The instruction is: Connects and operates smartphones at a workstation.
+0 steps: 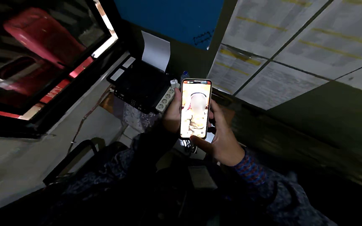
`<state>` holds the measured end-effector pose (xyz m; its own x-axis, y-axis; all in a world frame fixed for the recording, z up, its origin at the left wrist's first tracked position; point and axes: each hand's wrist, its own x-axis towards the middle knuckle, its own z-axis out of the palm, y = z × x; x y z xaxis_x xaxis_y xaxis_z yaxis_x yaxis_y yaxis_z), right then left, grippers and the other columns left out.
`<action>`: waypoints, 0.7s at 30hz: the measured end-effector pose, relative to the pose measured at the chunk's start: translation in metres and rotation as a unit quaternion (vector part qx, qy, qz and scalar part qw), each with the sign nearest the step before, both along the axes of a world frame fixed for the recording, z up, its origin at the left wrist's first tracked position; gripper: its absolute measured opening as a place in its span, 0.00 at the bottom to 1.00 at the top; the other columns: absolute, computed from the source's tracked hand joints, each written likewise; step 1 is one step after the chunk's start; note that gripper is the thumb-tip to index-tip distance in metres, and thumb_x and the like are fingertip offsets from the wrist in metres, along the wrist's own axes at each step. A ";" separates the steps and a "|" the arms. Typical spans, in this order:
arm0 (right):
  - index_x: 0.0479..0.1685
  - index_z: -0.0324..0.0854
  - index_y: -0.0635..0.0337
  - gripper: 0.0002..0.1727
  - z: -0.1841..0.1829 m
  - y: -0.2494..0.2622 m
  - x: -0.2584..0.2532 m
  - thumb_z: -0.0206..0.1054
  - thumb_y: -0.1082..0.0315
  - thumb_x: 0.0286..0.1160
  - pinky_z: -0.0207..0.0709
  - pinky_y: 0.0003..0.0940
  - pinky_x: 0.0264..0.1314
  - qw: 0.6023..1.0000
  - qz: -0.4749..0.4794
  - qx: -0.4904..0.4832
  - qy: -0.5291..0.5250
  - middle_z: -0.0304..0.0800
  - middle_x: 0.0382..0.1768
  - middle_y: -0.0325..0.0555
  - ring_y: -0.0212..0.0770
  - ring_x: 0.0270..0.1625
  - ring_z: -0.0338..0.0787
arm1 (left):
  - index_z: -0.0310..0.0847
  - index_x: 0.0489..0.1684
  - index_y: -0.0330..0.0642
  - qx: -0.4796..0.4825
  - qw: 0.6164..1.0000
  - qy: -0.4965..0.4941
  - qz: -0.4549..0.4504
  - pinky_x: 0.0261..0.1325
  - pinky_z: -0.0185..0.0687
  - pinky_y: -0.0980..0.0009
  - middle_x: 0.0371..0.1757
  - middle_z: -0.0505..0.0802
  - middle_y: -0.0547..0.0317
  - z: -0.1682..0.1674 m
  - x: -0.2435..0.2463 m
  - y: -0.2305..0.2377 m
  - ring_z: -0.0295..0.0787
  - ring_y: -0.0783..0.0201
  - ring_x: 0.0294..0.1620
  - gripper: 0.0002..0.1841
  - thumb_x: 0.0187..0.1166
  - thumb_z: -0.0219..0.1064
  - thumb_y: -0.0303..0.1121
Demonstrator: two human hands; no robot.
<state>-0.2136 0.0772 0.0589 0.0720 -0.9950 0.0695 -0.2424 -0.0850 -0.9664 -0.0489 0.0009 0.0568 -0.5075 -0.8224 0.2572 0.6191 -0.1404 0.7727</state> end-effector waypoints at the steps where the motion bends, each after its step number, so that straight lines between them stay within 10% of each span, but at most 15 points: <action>1: 0.96 0.44 0.39 0.67 -0.001 0.001 -0.002 0.88 0.53 0.50 0.91 0.39 0.54 1.000 0.001 0.001 -0.002 0.83 0.66 0.44 0.41 0.59 0.89 | 0.71 0.80 0.56 -0.005 1.000 0.002 0.005 0.58 0.90 0.67 0.61 0.92 0.62 -0.003 -0.001 0.002 0.91 0.71 0.57 0.32 0.92 0.32 0.62; 6: 0.96 0.42 0.42 0.68 -0.002 0.007 -0.017 0.88 0.54 0.51 0.92 0.38 0.58 0.999 0.039 -0.014 -0.013 0.84 0.68 0.44 0.39 0.62 0.90 | 0.67 0.81 0.50 -0.020 0.999 0.043 0.002 0.61 0.90 0.58 0.64 0.90 0.51 -0.014 -0.016 0.009 0.91 0.59 0.61 0.36 0.90 0.30 0.64; 16: 0.96 0.44 0.44 0.70 -0.016 0.034 -0.047 0.88 0.45 0.47 0.90 0.36 0.58 0.997 0.056 -0.041 0.029 0.81 0.72 0.46 0.34 0.61 0.89 | 0.74 0.74 0.55 0.028 0.992 -0.036 0.118 0.66 0.89 0.60 0.60 0.94 0.60 0.001 -0.049 0.061 0.92 0.65 0.62 0.37 0.84 0.39 0.71; 21: 0.85 0.65 0.54 0.44 -0.009 0.040 -0.064 0.79 0.60 0.64 0.90 0.31 0.48 0.984 0.111 0.048 -0.129 0.89 0.54 0.43 0.34 0.48 0.92 | 0.76 0.74 0.51 0.058 0.993 -0.036 0.093 0.57 0.92 0.57 0.57 0.94 0.52 -0.001 -0.052 0.075 0.95 0.58 0.55 0.42 0.80 0.39 0.75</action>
<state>-0.2778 0.1175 0.0499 0.2809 -0.9595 0.0199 0.0271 -0.0128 -0.9996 -0.1009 0.0762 0.0556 -0.3578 -0.9256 0.1233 0.5864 -0.1200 0.8010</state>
